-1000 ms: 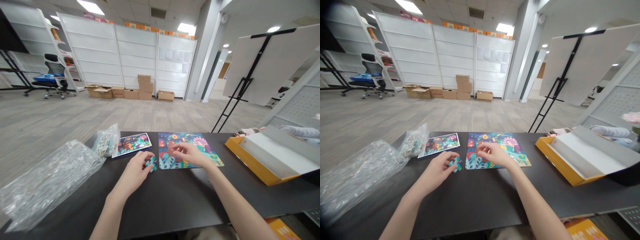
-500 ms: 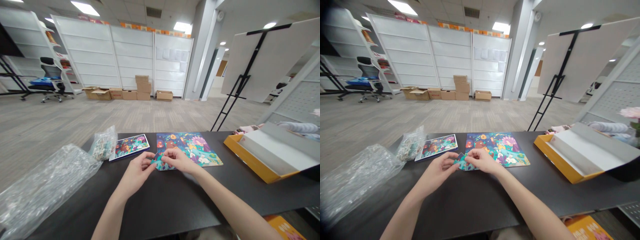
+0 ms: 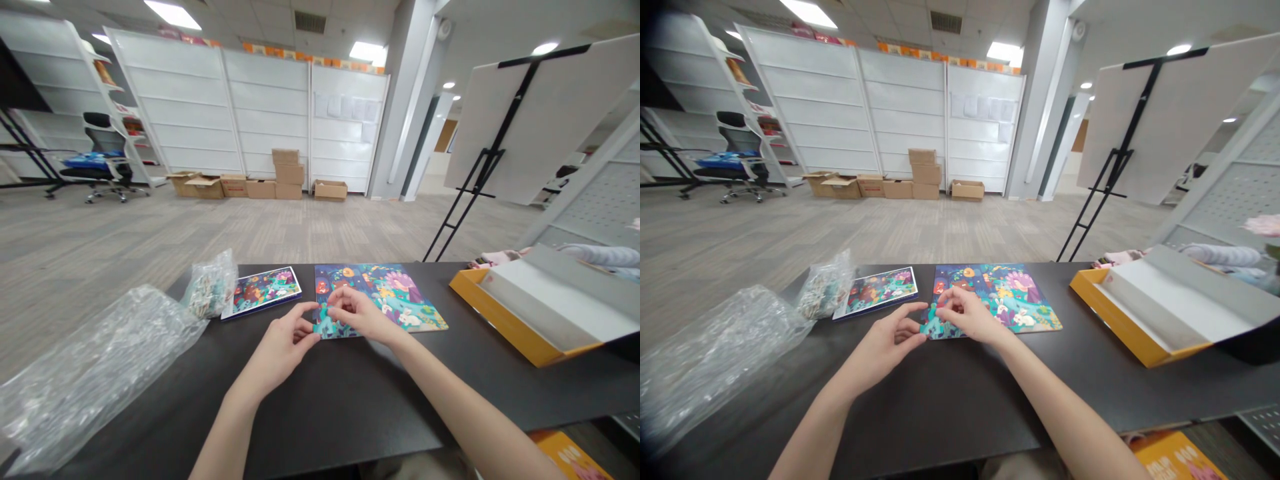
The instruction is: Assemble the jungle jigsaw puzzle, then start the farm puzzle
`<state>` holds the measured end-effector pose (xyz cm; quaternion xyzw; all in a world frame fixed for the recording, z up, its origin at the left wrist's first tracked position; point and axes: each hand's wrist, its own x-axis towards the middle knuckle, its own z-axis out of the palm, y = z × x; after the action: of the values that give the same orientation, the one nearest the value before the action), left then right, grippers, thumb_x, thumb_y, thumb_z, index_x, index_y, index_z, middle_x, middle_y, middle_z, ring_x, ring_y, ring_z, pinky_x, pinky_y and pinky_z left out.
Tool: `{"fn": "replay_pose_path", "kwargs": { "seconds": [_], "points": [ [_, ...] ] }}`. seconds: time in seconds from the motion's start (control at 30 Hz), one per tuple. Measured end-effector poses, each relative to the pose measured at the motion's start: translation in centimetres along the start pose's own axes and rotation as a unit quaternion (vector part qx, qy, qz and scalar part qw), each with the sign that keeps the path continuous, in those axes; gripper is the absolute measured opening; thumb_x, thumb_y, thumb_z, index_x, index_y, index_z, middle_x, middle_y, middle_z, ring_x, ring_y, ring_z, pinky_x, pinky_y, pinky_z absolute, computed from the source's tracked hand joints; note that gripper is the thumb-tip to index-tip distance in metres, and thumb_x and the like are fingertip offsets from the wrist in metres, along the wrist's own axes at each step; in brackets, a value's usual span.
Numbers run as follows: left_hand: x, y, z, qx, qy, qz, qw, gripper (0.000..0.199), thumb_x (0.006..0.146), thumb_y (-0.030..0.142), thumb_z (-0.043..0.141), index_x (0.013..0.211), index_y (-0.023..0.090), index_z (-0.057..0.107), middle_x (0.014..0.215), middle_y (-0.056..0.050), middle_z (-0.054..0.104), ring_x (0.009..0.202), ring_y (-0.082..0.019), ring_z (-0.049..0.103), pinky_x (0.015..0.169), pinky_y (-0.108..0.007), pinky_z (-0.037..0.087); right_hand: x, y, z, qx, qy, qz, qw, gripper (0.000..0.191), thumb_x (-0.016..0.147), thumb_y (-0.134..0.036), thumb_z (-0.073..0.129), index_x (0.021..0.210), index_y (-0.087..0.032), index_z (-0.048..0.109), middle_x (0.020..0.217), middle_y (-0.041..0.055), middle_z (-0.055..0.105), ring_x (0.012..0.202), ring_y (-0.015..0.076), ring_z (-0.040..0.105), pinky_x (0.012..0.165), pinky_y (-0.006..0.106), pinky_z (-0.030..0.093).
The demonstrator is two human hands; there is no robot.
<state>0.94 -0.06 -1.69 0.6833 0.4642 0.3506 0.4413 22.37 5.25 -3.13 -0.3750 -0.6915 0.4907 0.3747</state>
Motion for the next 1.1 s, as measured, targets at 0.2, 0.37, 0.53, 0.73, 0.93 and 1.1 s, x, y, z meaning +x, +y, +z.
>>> {"fn": "replay_pose_path", "kwargs": {
  "seconds": [0.2, 0.37, 0.53, 0.73, 0.93, 1.1],
  "points": [
    [0.0, -0.1, 0.2, 0.019, 0.007, 0.008, 1.0, 0.042, 0.087, 0.031, 0.061, 0.127, 0.023, 0.052, 0.085, 0.0, 0.076, 0.082, -0.021, 0.075, 0.083, -0.035, 0.058, 0.1, 0.3, 0.3, 0.017, -0.003, 0.004, 1.0, 0.04, 0.081, -0.052, 0.076, 0.098, -0.019, 0.062, 0.074, -0.0041, 0.056, 0.063, 0.0102, 0.052, 0.059, 0.025, 0.042],
    [0.2, 0.0, 1.0, 0.017, -0.004, 0.032, 0.999, 0.049, 0.089, 0.026, 0.057, 0.137, 0.024, 0.048, 0.097, -0.004, 0.076, 0.087, -0.021, 0.075, 0.087, -0.036, 0.058, 0.3, -0.3, -1.1, 0.054, 0.0, 0.04, 0.998, 0.039, 0.076, -0.051, 0.08, 0.089, -0.019, 0.061, 0.073, -0.0038, 0.059, 0.059, 0.0098, 0.055, 0.056, 0.024, 0.047],
    [0.3, -0.3, 1.6, 0.052, -0.007, 0.042, 0.998, 0.057, 0.09, 0.024, 0.055, 0.145, 0.025, 0.042, 0.109, -0.007, 0.074, 0.091, -0.02, 0.074, 0.088, -0.036, 0.058, -0.1, -0.6, -6.2, -0.007, 0.103, 0.015, 0.995, 0.038, 0.073, -0.05, 0.081, 0.087, -0.018, 0.066, 0.075, 0.0002, 0.067, 0.065, 0.0128, 0.062, 0.06, 0.025, 0.052],
    [-0.1, -0.7, 1.3, 0.269, 0.002, 0.059, 0.961, 0.057, 0.09, 0.022, 0.057, 0.145, 0.029, 0.045, 0.14, -0.01, 0.06, 0.126, -0.028, 0.059, 0.105, -0.043, 0.048, -0.3, 2.9, -12.8, -0.133, 0.254, 0.078, 0.955, 0.037, 0.069, -0.052, 0.076, 0.083, -0.017, 0.071, 0.071, 0.0053, 0.072, 0.061, 0.0162, 0.064, 0.056, 0.027, 0.053],
    [-0.2, -0.7, 1.6, 0.34, -0.038, 0.054, 0.938, 0.054, 0.092, 0.025, 0.058, 0.145, 0.021, 0.048, 0.142, -0.013, 0.059, 0.133, -0.03, 0.052, 0.11, -0.046, 0.042, -0.5, 4.9, -13.9, -0.176, 0.247, 0.108, 0.947, 0.026, 0.069, -0.041, 0.076, 0.077, -0.017, 0.073, 0.062, 0.0041, 0.07, 0.055, 0.0168, 0.064, 0.049, 0.025, 0.05],
    [-0.2, -0.7, 1.6, 0.345, -0.04, 0.055, 0.936, 0.052, 0.092, 0.025, 0.058, 0.144, 0.02, 0.05, 0.141, -0.014, 0.06, 0.132, -0.03, 0.053, 0.109, -0.046, 0.043, -0.6, 5.6, -15.0, -0.208, 0.26, 0.112, 0.936, 0.022, 0.071, -0.036, 0.073, 0.081, -0.016, 0.076, 0.071, 0.007, 0.075, 0.062, 0.0194, 0.069, 0.05, 0.025, 0.049]
  ]
}}
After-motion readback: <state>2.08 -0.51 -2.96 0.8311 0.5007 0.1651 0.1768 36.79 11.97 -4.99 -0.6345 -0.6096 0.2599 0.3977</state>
